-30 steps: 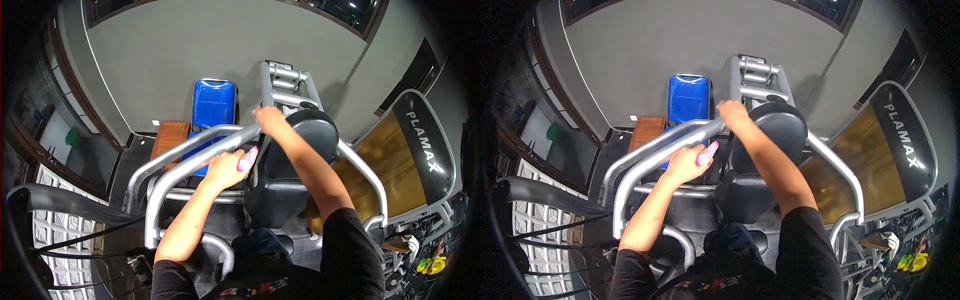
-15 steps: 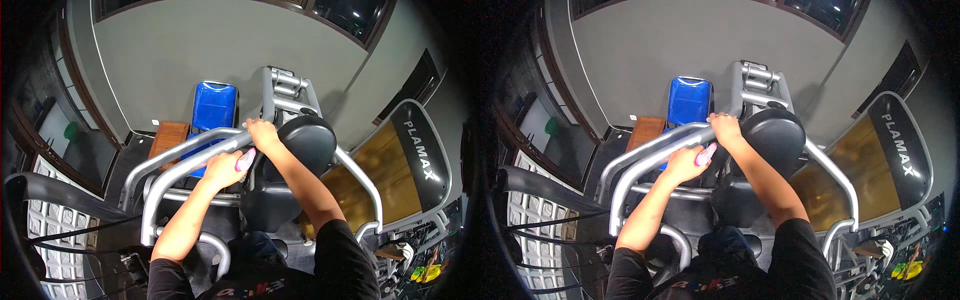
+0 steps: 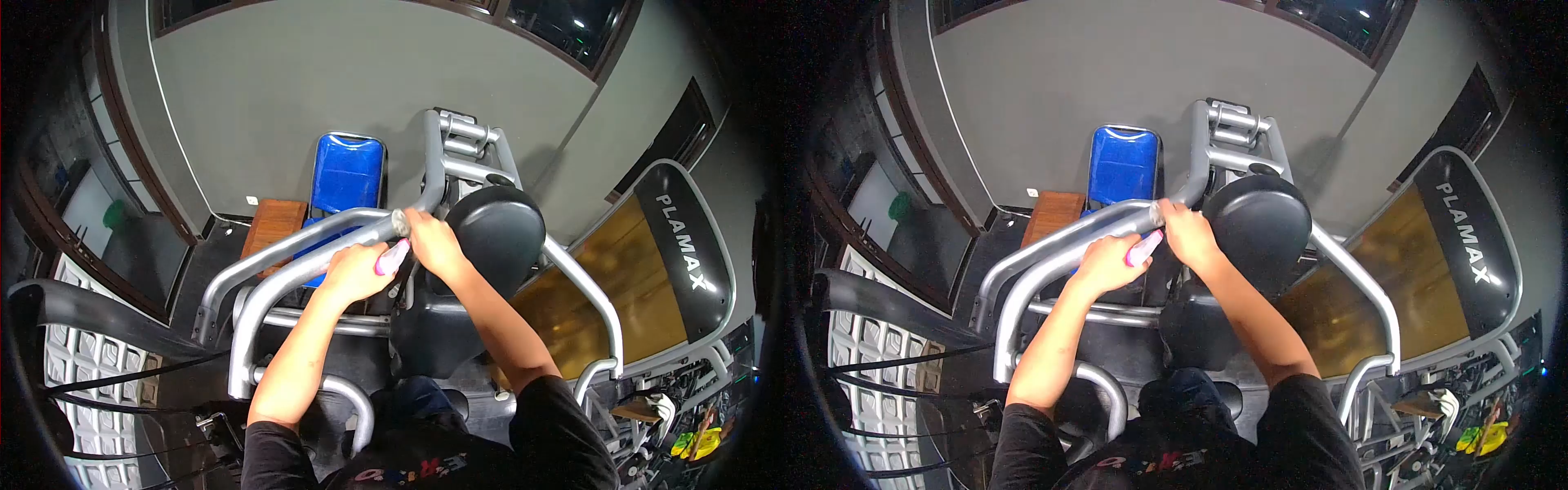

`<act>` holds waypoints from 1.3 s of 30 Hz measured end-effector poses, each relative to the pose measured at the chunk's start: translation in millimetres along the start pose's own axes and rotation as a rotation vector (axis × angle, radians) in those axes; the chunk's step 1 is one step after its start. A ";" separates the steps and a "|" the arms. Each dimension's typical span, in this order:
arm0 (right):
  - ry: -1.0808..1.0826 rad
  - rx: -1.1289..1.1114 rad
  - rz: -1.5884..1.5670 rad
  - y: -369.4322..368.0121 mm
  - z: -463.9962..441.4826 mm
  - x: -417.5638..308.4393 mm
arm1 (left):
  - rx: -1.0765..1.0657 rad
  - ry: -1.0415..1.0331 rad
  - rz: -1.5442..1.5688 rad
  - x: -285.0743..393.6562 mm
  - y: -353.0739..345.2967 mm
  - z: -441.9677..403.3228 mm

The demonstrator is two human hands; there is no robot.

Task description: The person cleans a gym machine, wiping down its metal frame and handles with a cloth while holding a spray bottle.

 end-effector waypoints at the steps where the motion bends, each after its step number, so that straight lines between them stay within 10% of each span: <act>1: 0.040 0.042 -0.161 7.1 10.7 -2.5 | -0.020 -0.033 -0.009 1.9 0.2 1.0; 11: -0.507 0.466 -1.972 30.9 51.1 56.0 | 0.072 0.075 0.257 -3.5 -4.7 1.6; 39: -0.238 0.438 -0.618 46.2 11.7 44.7 | 0.105 0.193 0.195 -38.5 15.3 109.3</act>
Point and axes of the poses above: each hand's wrist, its own z-axis away from the middle knuckle, its own y-axis out of the back of the hand, x = y × z, the point moved 7 cm from there along -z, towards the middle knuckle, and after that the axes turned 12 degrees about -z, right-handed, at the moved point
